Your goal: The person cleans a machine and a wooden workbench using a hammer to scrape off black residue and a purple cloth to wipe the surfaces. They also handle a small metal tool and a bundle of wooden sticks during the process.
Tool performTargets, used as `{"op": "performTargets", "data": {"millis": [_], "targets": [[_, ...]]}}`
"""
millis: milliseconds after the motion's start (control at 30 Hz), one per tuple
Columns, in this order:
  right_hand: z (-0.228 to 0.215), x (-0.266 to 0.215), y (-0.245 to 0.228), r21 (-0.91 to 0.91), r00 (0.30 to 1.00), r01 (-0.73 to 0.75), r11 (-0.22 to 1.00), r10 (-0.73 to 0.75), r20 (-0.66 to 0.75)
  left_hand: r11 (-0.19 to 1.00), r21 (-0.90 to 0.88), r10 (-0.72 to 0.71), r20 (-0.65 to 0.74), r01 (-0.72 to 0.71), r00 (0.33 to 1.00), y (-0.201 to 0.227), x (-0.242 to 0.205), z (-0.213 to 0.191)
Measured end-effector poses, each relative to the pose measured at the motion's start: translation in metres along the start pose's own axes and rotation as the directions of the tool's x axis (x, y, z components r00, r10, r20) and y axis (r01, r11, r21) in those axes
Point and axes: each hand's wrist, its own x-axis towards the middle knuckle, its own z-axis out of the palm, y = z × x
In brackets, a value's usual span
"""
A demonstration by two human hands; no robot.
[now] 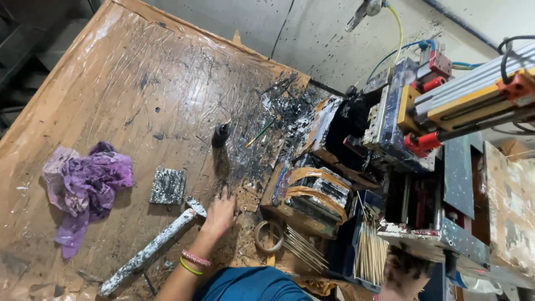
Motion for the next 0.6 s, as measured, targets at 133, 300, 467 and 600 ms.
{"op": "performTargets", "data": {"millis": [133, 300, 467, 600], "targets": [[0.031, -0.019, -0.008, 0.142, 0.999, -0.031, 0.989, 0.025, 0.043, 0.993, 0.107, 0.044, -0.006, -0.043, 0.999, -0.007, 0.019, 0.030], [0.045, -0.022, -0.014, 0.015, 0.993, -0.018, 1.000, 0.017, 0.115, 0.981, 0.170, 0.103, -0.052, -0.093, 0.993, -0.003, 0.020, 0.047], [0.063, -0.044, -0.013, -0.285, 0.931, 0.305, 0.909, -0.221, 0.292, 0.983, 0.159, 0.108, -0.087, -0.094, 0.990, 0.001, 0.010, 0.044], [0.065, -0.035, -0.008, -0.150, 0.956, 0.238, 0.960, -0.205, 0.208, 0.980, 0.172, 0.114, -0.049, -0.104, 0.992, 0.002, 0.010, 0.037]]}}
